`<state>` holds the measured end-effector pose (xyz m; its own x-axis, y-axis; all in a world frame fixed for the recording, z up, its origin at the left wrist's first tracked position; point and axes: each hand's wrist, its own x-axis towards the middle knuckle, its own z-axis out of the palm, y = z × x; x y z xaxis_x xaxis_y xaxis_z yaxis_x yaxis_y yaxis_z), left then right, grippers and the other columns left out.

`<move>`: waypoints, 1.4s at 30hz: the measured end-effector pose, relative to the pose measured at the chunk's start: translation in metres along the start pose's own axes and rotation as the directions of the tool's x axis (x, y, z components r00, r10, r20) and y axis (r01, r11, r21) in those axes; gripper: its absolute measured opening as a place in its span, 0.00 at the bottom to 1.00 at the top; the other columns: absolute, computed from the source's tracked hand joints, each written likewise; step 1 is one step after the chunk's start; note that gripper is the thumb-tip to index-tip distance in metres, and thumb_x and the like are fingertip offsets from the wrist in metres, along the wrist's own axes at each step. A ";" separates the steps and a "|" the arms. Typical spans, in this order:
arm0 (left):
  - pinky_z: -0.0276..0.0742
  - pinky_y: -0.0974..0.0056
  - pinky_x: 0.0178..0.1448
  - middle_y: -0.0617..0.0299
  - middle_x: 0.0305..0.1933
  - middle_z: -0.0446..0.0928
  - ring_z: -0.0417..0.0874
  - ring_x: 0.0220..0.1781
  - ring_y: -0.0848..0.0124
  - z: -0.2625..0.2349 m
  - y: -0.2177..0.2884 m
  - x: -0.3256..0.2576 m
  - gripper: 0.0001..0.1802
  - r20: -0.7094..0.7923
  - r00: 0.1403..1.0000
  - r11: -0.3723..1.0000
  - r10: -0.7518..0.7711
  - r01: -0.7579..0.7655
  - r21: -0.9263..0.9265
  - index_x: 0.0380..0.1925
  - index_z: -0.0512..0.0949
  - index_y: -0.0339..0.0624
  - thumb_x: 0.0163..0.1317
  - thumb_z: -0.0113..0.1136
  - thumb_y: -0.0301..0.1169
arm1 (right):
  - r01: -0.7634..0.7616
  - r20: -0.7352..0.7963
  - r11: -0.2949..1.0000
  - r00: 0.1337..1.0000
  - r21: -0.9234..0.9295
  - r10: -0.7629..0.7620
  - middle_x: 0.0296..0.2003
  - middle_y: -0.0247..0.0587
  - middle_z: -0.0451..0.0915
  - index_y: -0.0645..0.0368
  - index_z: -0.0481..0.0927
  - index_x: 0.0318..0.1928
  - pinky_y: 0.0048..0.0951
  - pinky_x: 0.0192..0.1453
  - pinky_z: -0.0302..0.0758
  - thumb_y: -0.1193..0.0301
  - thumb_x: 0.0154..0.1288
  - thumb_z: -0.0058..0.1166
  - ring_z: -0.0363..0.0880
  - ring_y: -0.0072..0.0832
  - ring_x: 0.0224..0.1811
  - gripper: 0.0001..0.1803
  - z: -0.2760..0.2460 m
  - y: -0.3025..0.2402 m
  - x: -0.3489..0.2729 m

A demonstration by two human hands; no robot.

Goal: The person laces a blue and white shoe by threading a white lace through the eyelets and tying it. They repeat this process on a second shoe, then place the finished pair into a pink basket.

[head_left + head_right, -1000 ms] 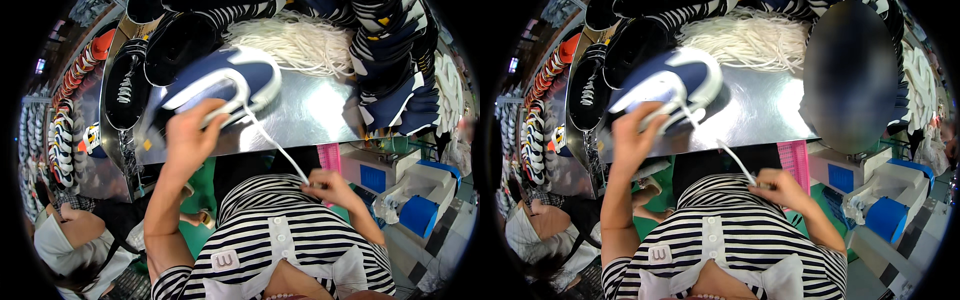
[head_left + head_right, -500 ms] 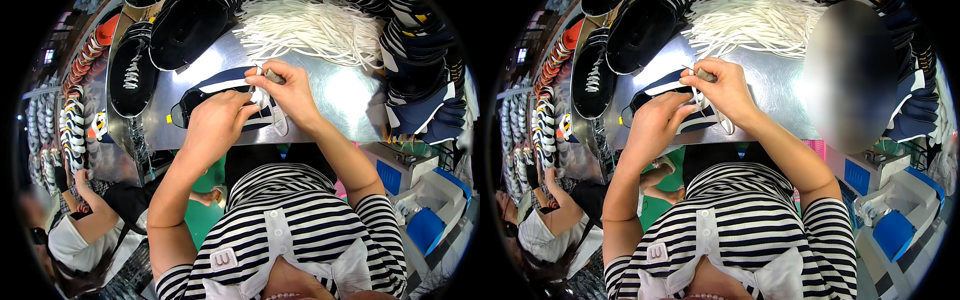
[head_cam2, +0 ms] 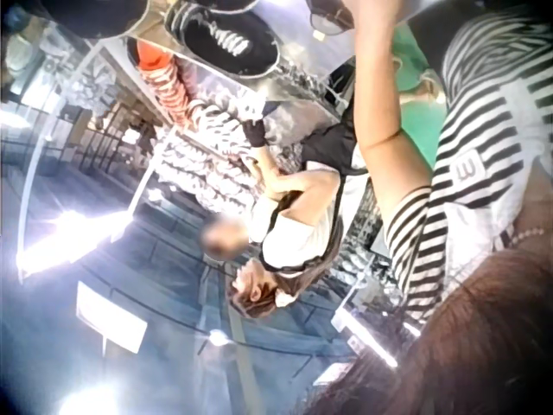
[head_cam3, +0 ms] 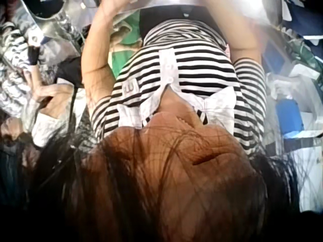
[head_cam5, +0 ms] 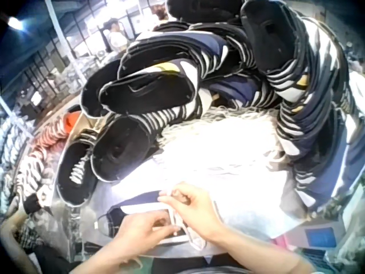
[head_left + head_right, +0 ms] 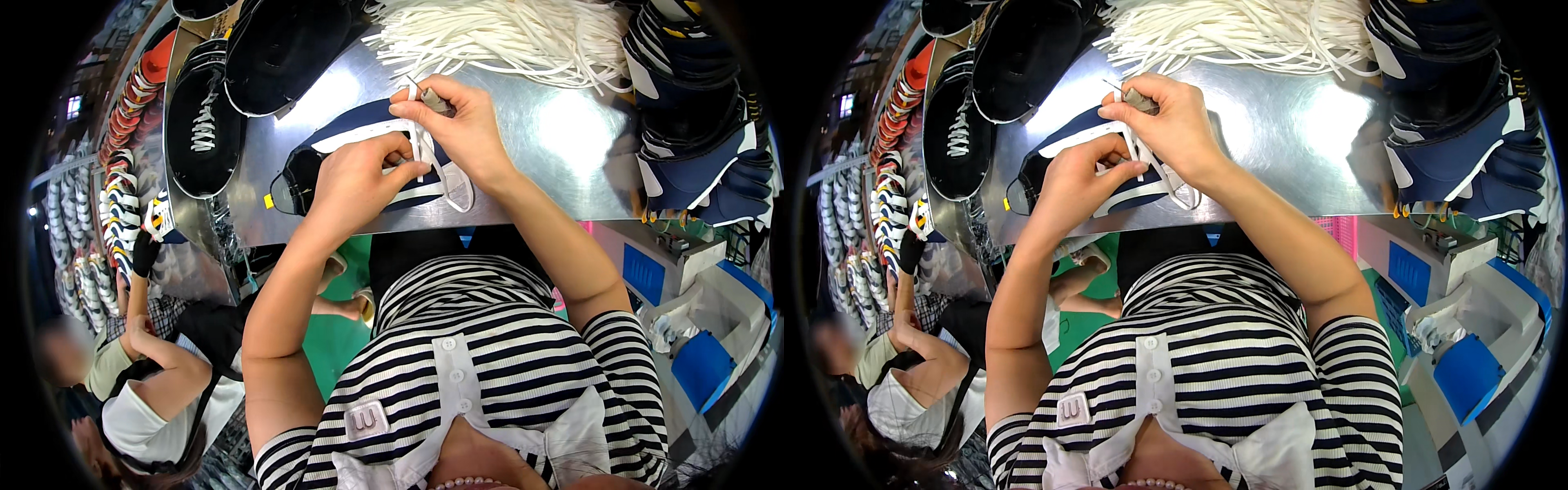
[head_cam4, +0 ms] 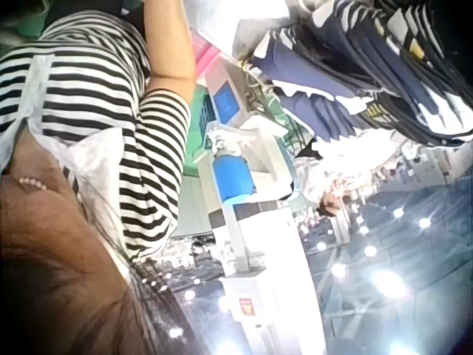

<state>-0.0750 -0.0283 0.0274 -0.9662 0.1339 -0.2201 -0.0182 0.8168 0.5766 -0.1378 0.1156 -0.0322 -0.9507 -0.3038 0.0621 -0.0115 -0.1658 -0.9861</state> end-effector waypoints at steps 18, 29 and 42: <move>0.58 0.67 0.25 0.67 0.15 0.66 0.62 0.19 0.79 0.006 -0.007 0.003 0.18 0.001 0.996 0.996 -0.090 0.090 0.001 0.25 0.80 0.37 0.63 0.64 0.42 | -0.049 0.153 0.892 0.980 -0.448 0.131 0.24 0.49 0.82 0.64 0.77 0.36 0.37 0.32 0.77 0.72 0.66 0.58 0.82 0.43 0.24 0.07 -0.033 -0.027 -0.077; 0.76 0.58 0.38 0.52 0.31 0.81 0.84 0.34 0.54 0.007 -0.012 -0.010 0.13 -0.072 0.980 0.980 0.183 -0.188 -0.071 0.40 0.81 0.37 0.57 0.66 0.31 | 0.115 0.137 0.785 0.990 -0.609 -0.039 0.23 0.47 0.82 0.62 0.74 0.36 0.41 0.32 0.77 0.71 0.67 0.55 0.83 0.45 0.26 0.07 -0.028 -0.021 -0.075; 0.70 0.57 0.31 0.58 0.26 0.75 0.78 0.28 0.59 0.022 -0.004 -0.047 0.11 -0.275 0.826 0.842 0.492 -0.372 0.391 0.39 0.79 0.40 0.56 0.63 0.21 | 0.142 0.216 0.746 0.976 -0.650 0.003 0.31 0.50 0.84 0.61 0.77 0.43 0.41 0.37 0.79 0.70 0.64 0.60 0.84 0.47 0.33 0.11 -0.044 -0.048 -0.092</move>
<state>-0.0241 -0.0256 0.0174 -0.8775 0.3587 0.3182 0.4446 0.8571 0.2601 -0.0631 0.1928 0.0024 -0.8612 -0.5000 0.0910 -0.3449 0.4434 -0.8273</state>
